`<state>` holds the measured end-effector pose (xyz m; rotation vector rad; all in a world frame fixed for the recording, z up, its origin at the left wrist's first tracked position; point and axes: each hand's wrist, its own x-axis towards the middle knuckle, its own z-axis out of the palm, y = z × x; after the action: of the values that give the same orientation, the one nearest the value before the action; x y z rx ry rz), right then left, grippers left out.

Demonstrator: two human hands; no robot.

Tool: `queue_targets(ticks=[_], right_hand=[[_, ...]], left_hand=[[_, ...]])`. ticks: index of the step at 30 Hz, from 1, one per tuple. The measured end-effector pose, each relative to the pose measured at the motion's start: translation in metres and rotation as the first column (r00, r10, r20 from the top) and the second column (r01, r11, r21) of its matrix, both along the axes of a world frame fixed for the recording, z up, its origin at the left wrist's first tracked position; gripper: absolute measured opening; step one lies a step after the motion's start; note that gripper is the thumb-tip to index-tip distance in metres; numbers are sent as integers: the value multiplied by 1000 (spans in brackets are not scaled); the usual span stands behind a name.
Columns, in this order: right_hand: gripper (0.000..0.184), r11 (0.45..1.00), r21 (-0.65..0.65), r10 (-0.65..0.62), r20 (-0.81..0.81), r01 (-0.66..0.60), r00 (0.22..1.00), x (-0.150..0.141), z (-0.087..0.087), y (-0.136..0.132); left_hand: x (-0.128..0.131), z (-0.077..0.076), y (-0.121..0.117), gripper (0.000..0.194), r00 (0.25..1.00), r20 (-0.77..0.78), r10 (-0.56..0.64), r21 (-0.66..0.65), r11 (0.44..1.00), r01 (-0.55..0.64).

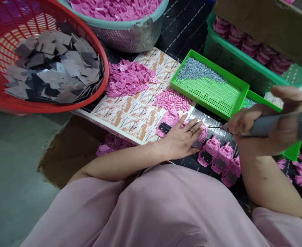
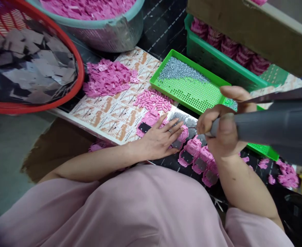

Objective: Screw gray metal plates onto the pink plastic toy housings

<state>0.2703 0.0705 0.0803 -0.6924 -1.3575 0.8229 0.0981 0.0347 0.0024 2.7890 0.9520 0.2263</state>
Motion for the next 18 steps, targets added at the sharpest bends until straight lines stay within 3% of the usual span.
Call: queue_targets(ticks=[3, 13, 18], right_hand=[[20, 999, -10, 38, -35, -38, 999, -11, -5, -10], [17, 993, 29, 111, 10, -111, 994, -12, -25, -1], [27, 988, 70, 141, 5, -141, 990, -8, -18, -1]], left_hand=[[0, -1, -1, 62, 1000, 1, 11, 23, 1000, -11], [2, 0, -1, 61, 1000, -15, 17, -24, 1000, -17], [-1, 1, -3, 60, 999, -22, 47, -39, 998, -47]])
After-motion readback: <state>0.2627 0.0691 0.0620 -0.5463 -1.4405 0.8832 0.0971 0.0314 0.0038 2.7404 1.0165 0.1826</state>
